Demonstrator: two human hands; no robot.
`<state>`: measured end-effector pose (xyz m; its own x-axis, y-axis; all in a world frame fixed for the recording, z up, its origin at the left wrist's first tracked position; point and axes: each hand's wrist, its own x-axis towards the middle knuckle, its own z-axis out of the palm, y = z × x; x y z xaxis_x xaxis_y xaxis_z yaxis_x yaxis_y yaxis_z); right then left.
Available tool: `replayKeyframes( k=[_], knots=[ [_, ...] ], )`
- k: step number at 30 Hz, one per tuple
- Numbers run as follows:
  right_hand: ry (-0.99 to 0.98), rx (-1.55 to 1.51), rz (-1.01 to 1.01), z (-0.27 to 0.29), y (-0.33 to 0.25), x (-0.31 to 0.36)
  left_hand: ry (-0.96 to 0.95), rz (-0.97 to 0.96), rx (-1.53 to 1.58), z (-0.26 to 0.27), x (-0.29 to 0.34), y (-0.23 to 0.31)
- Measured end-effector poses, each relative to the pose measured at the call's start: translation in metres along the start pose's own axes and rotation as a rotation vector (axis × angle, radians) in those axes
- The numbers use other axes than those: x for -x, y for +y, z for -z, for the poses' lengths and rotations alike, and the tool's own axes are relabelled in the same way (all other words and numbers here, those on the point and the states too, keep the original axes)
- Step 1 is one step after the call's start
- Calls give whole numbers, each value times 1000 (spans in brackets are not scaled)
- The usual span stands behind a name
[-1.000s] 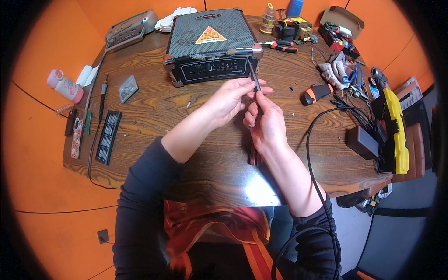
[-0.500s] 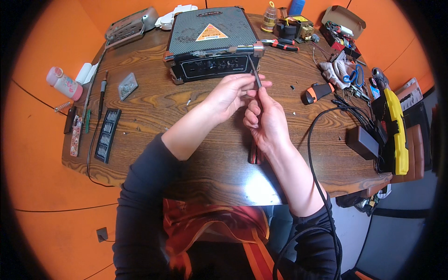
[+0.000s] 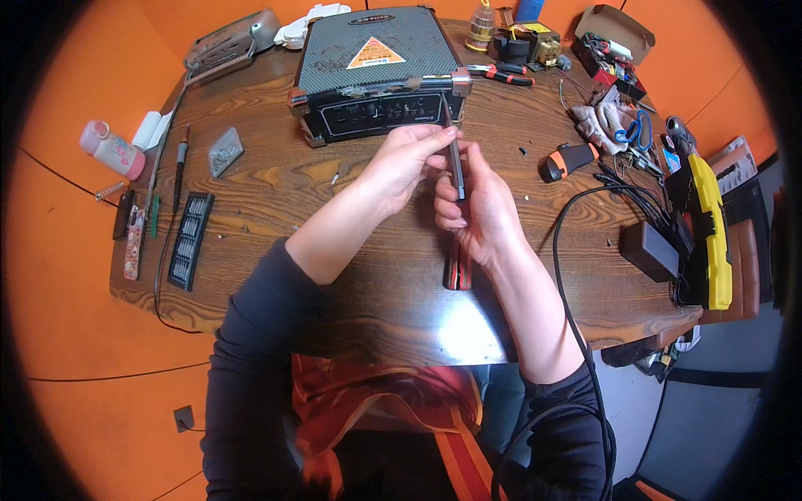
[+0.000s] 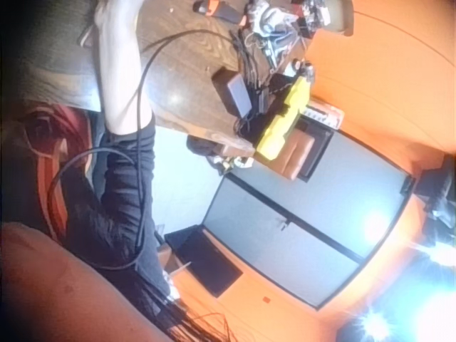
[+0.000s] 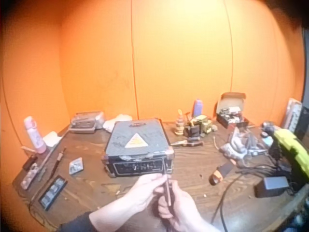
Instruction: The person assembles a small black electronic device by inserting screws and tightening them with a yellow-handled screwdriver. They then place the device into a larger black case and secure it with additional screws using a black-handled screwdriver.
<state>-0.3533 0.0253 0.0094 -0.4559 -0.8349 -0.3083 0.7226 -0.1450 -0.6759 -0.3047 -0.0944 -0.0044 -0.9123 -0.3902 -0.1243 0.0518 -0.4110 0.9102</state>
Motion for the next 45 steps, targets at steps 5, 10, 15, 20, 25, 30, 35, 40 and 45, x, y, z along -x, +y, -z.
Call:
replayKeyframes(
  k=[5, 10, 15, 20, 25, 30, 35, 40, 45],
  knots=[
    [-34, 66, 70, 3, 3, -5, 15, -1, -28, 0, 0, -1],
    [-121, -5, -6, 5, 2, -4, -5, -23, -21, -1, 1, 1],
    [51, 88, 17, -2, 5, -3, 37, 34, -101, -2, 1, 2],
    [-103, -118, 15, 2, 1, -2, -28, -13, 102, -4, -3, 1],
    [55, 151, 171, 4, 3, -6, 54, -22, -33, -8, -7, 1],
    [5, -36, 140, 4, 4, -5, -44, 41, 124, -6, -3, 2],
    [96, 20, 74, 3, 1, -4, 47, 8, 17, -5, -6, -1],
    [77, 34, 66, 1, 4, -1, 48, 77, -47, -1, -6, 0],
    [113, 191, 134, 1, 6, -3, 40, 22, 59, -2, -5, 1]
  ],
)
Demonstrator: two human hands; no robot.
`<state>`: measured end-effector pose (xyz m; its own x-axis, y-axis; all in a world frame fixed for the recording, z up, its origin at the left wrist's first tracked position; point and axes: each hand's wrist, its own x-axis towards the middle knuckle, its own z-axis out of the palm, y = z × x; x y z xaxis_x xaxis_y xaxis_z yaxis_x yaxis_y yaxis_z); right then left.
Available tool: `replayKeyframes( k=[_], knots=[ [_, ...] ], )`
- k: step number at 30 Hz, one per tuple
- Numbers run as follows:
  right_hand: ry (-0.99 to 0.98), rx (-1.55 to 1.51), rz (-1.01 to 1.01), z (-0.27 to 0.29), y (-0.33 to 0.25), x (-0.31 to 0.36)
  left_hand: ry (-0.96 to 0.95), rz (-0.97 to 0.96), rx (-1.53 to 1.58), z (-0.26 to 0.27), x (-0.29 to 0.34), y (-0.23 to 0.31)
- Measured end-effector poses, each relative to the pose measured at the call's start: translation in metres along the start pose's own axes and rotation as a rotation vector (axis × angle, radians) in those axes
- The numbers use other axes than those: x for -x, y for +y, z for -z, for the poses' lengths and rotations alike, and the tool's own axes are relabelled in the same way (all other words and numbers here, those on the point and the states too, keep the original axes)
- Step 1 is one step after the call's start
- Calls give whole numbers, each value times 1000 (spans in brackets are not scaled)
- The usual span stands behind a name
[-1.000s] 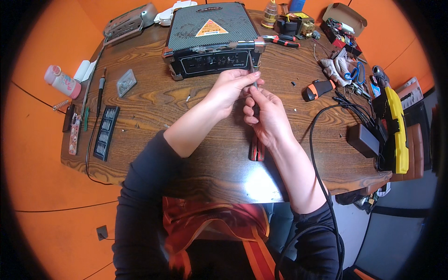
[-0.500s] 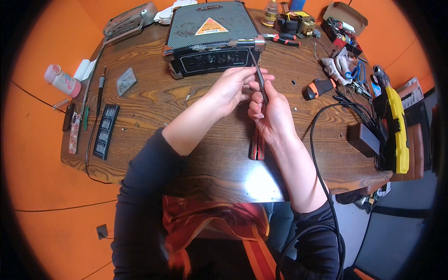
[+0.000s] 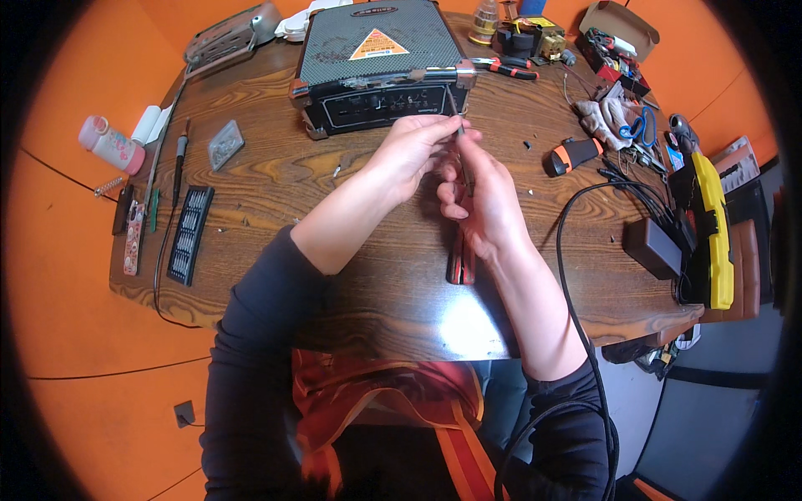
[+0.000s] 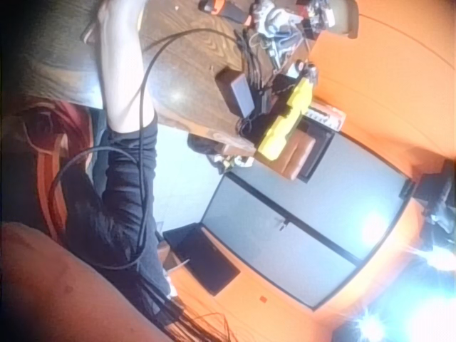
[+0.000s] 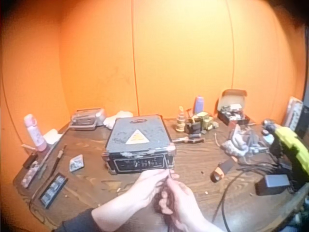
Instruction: The person assembles a small black electronic device by inserting screws and tightening them with a yellow-handled screwdriver. They then place the device into a larger black case and secure it with additional screws using a black-handled screwdriver.
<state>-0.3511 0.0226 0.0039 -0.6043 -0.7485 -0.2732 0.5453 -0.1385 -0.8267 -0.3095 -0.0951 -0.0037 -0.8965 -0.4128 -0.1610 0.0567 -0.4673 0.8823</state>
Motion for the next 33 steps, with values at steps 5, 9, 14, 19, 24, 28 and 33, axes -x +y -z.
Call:
replayKeyframes(
  k=[5, 9, 14, 19, 24, 28, 33],
  knots=[
    [278, 1175, 812, -2, -1, 0, 141, -47, -61, -9, -3, -1],
    [327, 1352, 660, 1, -3, 0, 192, -34, -101, -16, -3, 1],
    [-95, -37, 35, 11, -8, -14, 351, -304, -425, -5, 14, 9],
    [-258, -339, -130, 17, -11, -22, 663, -1202, -1602, 37, 9, 38],
    [218, 1113, 578, 11, -16, -10, 595, -836, -1877, 62, -3, 39],
    [229, 1214, 577, 9, -19, 1, 551, -917, -1839, 66, -2, 37],
    [248, 1195, 639, 8, -15, -3, 444, -997, -1472, 65, 7, 51]
  ],
)
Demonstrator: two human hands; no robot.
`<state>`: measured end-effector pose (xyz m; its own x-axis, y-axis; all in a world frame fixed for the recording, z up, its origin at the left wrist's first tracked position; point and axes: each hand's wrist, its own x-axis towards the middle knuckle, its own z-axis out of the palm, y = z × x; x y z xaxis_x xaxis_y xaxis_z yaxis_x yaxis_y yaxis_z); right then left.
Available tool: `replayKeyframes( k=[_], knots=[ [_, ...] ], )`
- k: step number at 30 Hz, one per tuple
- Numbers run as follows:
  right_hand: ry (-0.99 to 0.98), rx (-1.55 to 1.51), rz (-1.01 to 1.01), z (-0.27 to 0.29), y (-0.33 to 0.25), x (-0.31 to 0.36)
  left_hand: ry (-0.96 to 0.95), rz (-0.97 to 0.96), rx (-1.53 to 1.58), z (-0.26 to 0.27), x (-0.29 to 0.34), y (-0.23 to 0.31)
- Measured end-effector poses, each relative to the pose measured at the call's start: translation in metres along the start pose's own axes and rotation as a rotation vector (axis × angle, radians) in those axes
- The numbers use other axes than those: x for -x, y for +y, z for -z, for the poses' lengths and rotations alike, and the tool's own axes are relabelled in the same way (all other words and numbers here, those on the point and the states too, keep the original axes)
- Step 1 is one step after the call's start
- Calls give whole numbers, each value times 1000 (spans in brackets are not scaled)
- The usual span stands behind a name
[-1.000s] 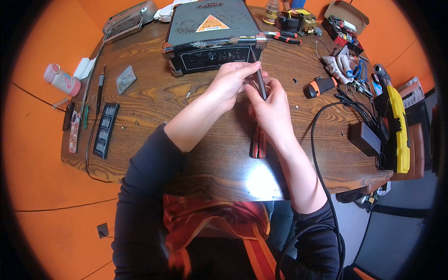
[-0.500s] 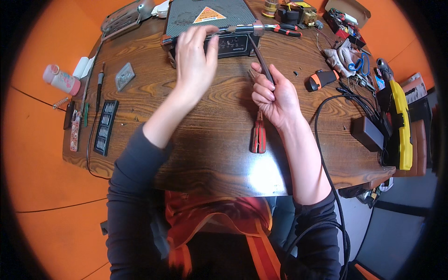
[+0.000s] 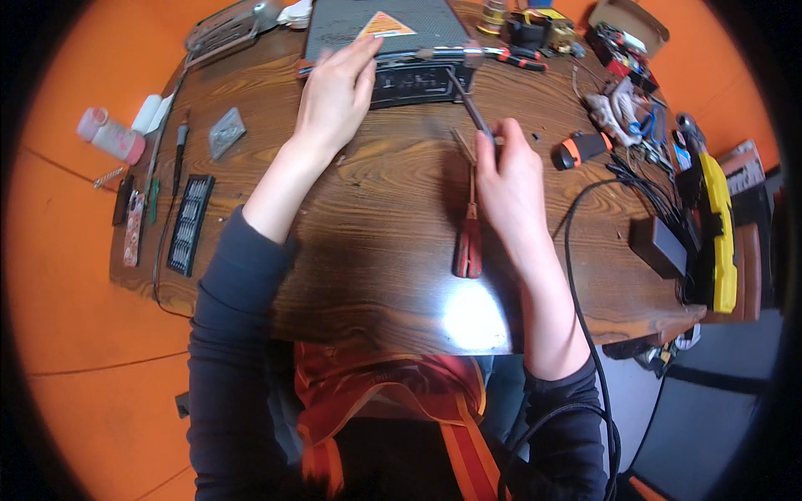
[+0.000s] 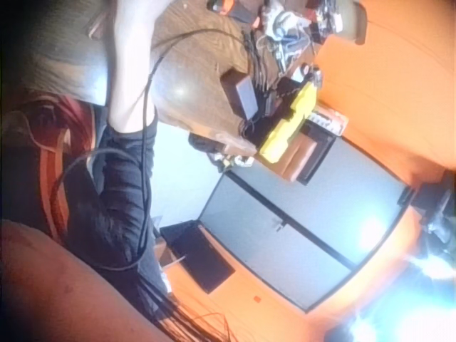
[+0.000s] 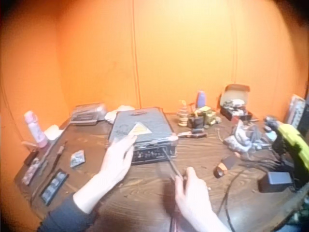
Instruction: The person assembles a small black electronic device by inserting screws and tightening them with a yellow-handled screwdriver. They then place the device into a larger black case and secure it with additional screws using a black-handled screwdriver.
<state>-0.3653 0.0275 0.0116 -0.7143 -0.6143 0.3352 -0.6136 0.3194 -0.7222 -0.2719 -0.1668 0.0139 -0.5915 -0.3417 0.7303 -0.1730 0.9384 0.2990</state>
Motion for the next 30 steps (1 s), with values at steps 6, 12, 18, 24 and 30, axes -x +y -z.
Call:
replayKeyframes(
  k=[6, 12, 18, 24, 30],
  knots=[
    [-31, -71, 108, -2, -6, 5, 206, 18, -144, 85, 22, -33],
    [-63, -56, 95, -11, -16, 15, -35, 261, -558, 132, 78, -62],
    [-108, -28, 115, -17, -18, 18, -270, 496, -632, 151, 108, -63],
    [-124, -33, 129, -23, -15, 19, -355, 527, -566, 141, 117, -54],
    [-97, -75, 184, -25, -10, 19, -373, 572, -529, 130, 118, -47]
  ],
)
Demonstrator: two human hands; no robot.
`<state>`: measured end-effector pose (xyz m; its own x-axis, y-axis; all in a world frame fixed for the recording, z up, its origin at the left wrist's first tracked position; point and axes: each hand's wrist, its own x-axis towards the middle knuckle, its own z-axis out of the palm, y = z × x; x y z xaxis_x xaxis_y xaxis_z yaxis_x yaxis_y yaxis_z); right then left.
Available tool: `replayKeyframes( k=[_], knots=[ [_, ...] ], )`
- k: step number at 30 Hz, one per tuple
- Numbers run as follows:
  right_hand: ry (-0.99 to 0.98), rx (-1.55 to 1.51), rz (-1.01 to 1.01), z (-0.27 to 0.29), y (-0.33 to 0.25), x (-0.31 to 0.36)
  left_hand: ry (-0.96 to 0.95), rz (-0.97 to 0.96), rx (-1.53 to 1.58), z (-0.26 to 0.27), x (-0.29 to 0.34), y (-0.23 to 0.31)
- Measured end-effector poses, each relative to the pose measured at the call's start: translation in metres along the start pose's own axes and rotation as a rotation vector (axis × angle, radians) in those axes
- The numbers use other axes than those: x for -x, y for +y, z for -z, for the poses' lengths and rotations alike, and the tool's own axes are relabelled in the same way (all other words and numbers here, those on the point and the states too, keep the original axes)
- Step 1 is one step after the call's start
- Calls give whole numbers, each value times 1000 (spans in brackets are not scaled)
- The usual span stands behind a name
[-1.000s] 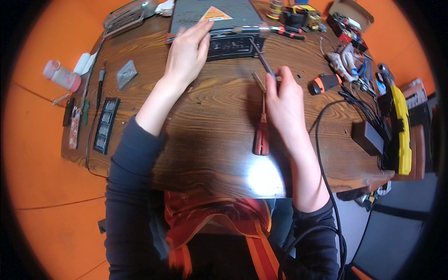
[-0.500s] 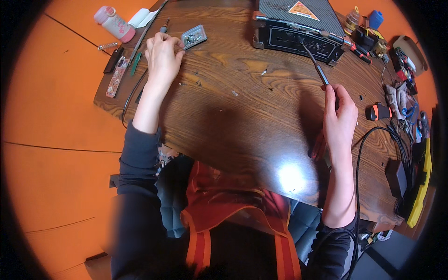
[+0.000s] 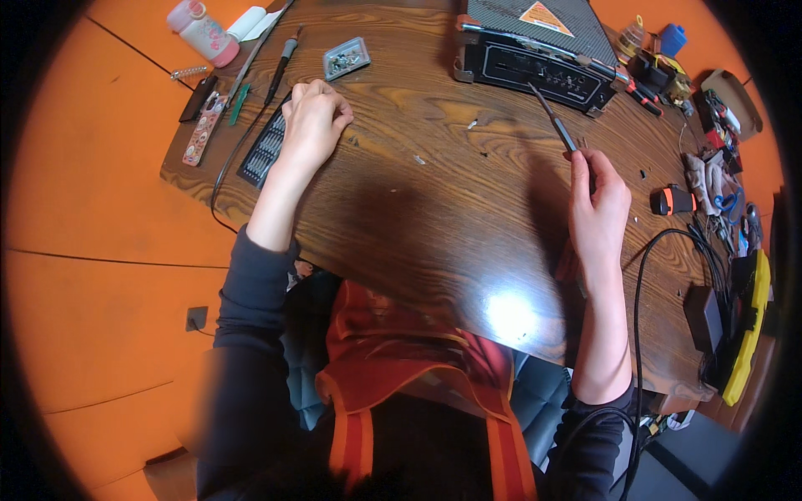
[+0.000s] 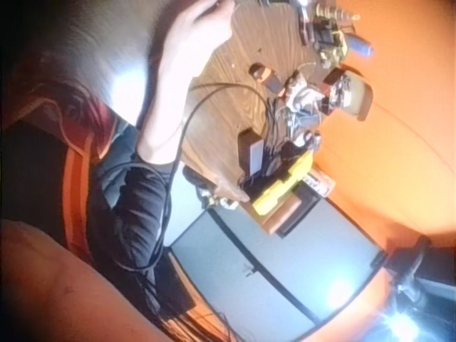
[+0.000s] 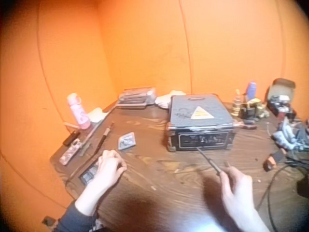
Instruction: The person assembles a small black electronic device by inserting screws and tightening them with a yellow-handled screwdriver. They then place the device into a larger black case and secure it with additional screws using a black-handled screwdriver.
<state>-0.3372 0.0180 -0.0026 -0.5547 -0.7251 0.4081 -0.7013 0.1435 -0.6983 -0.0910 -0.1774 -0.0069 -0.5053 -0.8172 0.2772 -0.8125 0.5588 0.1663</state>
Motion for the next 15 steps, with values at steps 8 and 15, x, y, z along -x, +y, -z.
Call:
replayKeyframes(
  k=[8, 15],
  knots=[
    [-96, -255, 192, -7, -8, 7, 264, -199, 978, -18, -5, 54],
    [-148, -136, 248, -5, -10, 7, 286, -390, 775, -30, 7, 53]
  ],
)
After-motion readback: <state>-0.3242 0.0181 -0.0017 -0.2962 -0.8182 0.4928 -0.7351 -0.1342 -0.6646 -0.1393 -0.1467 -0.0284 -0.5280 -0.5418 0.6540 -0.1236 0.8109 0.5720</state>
